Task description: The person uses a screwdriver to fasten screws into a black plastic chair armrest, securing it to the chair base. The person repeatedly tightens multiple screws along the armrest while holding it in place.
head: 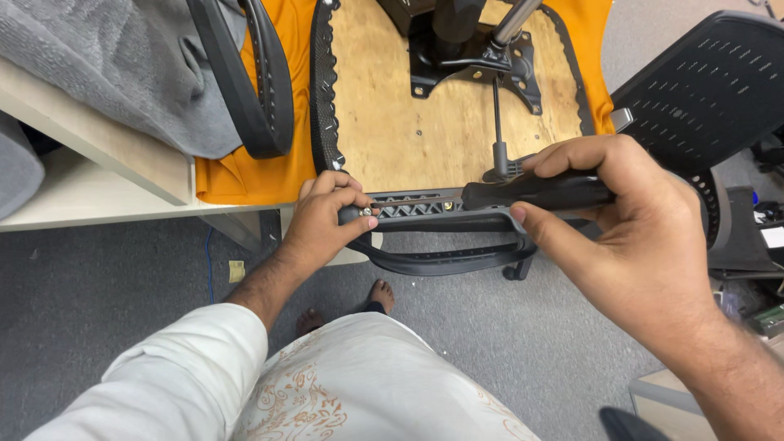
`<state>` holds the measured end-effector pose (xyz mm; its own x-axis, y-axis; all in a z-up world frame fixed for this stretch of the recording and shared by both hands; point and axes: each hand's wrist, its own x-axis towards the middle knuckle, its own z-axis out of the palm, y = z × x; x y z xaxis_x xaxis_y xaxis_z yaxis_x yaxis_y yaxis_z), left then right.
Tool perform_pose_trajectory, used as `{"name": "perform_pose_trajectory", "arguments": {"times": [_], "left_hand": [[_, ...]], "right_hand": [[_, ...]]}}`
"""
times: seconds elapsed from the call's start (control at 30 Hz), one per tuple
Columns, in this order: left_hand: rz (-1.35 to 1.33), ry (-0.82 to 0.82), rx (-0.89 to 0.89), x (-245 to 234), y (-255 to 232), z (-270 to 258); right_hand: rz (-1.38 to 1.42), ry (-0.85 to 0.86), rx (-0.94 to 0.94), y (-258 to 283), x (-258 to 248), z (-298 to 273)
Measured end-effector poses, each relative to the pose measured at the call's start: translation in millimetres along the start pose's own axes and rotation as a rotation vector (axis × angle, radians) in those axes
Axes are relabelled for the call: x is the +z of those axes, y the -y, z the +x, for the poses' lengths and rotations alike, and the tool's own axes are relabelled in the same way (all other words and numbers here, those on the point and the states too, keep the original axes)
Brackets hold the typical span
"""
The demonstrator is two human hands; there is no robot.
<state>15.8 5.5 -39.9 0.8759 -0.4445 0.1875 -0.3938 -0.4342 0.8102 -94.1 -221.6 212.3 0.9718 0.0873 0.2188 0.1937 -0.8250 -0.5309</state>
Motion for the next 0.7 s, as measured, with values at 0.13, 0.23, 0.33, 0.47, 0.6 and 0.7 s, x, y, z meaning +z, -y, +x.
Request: {"name": "perform_pose_trajectory", "arguments": {"times": [0.13, 0.23, 0.33, 0.47, 0.6, 0.7], "left_hand": [[0.028, 0.049, -0.063, 2.1, 0.4, -0.6], [0.014, 0.039, -0.047, 0.9, -1.0, -0.5], [0.016, 0.043, -0.056, 0.2, -2.3, -0.4], [-0.034, 0.041, -0.063, -1.8, -4.8, 0.1], [-0.051, -0.003, -0.026, -5.1, -10.5, -4.1], [0.016, -0.097, 0.088, -6.1, -20.6, -11.2]], "right_hand": [[0.011, 0.021, 0.002, -1.9, 2.7, -4.5], [0.033, 0.016, 0.002, -1.6, 6.1, -6.1], [0.006, 0.012, -0.014, -0.3, 8.1, -5.7], [-0.112, -0.002, -0.111, 3.2, 7.8, -4.8], [-0.101, 0.012, -0.187, 12.4, 10.1, -4.7], [-0.049, 0.040, -0.203, 19.8, 13.2, -6.8]]}}
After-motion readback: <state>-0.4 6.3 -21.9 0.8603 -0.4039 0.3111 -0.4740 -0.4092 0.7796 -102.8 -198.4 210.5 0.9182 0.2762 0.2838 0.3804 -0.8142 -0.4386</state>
